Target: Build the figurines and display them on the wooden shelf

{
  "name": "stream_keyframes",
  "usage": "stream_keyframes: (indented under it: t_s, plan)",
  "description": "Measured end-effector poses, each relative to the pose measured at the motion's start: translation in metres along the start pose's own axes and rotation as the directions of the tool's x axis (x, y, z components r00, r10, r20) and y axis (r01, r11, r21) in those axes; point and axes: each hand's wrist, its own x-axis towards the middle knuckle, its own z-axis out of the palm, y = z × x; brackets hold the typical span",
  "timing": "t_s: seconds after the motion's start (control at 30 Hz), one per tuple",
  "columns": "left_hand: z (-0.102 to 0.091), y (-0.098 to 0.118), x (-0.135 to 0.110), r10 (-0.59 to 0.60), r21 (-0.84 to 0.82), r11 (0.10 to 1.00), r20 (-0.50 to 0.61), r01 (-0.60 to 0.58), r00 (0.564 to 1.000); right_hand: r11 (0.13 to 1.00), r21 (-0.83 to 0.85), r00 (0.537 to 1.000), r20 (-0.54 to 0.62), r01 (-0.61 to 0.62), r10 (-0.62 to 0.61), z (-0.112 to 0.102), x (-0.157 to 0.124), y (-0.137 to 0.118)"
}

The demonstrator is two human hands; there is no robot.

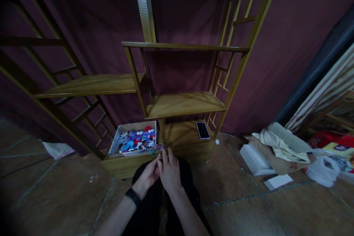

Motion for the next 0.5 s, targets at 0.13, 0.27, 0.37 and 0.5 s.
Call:
stream_keyframes:
  t_s: [0.13,0.27,0.37,0.5]
  plan:
    - [0.022,-0.003,-0.002,-0.015,-0.002,1.000,-0.051,0.015,0.999,0.995,-0.100,1.000,-0.007,0.006,-0.007,-0.007,0.002,0.003]
    - [0.039,-0.003,-0.003,0.009,-0.004,1.000,-0.070,-0.010,0.997,0.996,-0.090,1.000,-0.021,-0.007,0.005,-0.016,0.004,0.005]
    - [0.046,-0.004,-0.004,0.037,-0.001,0.999,-0.081,-0.037,0.996,0.998,-0.059,1.000,-0.017,-0.023,0.022,-0.022,0.003,0.005]
    - [0.050,-0.004,-0.002,0.045,0.023,0.999,-0.059,-0.044,0.997,1.000,-0.011,1.000,-0.025,-0.010,0.010,-0.029,-0.001,0.007]
